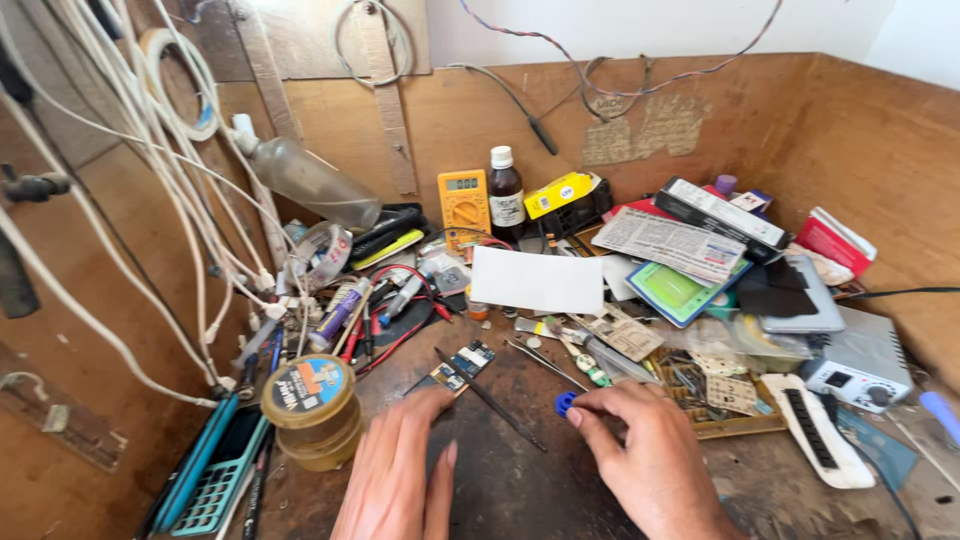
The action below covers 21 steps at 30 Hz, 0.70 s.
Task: The person uses a hot air gun to heat a small circuit board, then sets the tool down. They then use tweezers to manipulate and remove a small component from the board.
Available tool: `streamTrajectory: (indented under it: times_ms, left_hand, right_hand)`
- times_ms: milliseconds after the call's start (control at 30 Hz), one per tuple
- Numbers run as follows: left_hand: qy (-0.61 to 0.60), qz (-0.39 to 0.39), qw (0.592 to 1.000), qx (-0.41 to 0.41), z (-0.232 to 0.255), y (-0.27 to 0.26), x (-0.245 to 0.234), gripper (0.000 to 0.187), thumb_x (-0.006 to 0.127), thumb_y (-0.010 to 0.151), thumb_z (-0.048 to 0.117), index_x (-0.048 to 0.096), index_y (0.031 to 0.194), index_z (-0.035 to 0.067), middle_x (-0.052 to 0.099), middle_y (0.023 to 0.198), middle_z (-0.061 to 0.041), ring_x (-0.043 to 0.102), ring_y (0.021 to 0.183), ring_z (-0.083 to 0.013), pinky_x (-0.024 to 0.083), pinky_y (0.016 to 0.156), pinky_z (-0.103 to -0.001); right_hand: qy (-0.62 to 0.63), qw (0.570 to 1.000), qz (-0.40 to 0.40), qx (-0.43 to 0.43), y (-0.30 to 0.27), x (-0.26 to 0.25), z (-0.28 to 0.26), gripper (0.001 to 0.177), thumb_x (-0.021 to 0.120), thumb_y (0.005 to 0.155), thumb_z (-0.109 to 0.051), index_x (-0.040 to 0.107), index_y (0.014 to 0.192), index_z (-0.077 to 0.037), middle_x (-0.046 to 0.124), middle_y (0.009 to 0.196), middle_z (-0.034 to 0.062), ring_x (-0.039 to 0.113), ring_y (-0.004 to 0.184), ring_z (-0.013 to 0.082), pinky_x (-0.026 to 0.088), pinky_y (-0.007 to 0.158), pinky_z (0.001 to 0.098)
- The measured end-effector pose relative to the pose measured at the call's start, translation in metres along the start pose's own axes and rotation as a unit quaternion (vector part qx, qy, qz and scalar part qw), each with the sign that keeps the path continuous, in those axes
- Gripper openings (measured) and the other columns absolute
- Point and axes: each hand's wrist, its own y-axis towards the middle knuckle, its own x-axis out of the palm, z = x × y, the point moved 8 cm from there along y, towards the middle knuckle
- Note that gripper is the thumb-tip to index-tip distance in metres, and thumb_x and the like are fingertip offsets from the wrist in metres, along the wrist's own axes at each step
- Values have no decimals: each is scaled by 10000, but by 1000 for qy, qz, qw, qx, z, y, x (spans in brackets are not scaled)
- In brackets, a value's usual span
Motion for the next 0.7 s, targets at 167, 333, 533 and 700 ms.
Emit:
streamTrajectory:
  times_ms: [167, 333, 533, 700]
  left_hand:
    - [41, 17, 999, 0, -4, 30, 12, 568, 673, 821, 54, 474, 1347, -23, 564, 1275, -254, 538, 1165, -443, 413, 972, -521]
    - [40, 43, 998, 5, -17, 22, 17, 551, 659, 843, 45, 469, 1354, -33, 536, 1329, -252, 513, 1227, -442, 395, 1020, -527]
    - [20, 28, 999, 26, -18, 18, 26, 547, 659, 823, 38, 487, 1339, -20, 553, 1333, -237, 528, 1206, -431, 397, 1000, -522]
    - [-3, 22, 1000, 21, -10, 26, 23, 487, 637, 860, 21, 512, 1329, -10, 570, 1339, -225, 542, 1225, -407, 410, 1032, -505]
  right_hand:
    - [-78, 995, 64, 0, 0, -21, 17, 108, 815, 800, -225, 836, 862, -139, 786, 867, 51, 688, 837, 268, 554, 721, 390]
    - [-153, 982, 93, 56, 23, -57, 46, 130, 764, 834, -190, 824, 917, -111, 782, 915, 88, 723, 814, 272, 564, 809, 403]
    - [-231, 970, -9, 74, 63, -44, 55, 186, 692, 869, -88, 829, 987, -131, 801, 913, 119, 738, 763, 260, 585, 779, 416]
    - [-208, 975, -27, 76, 75, -30, 49, 270, 742, 844, -112, 798, 1106, -145, 806, 959, 126, 744, 631, 209, 613, 638, 396]
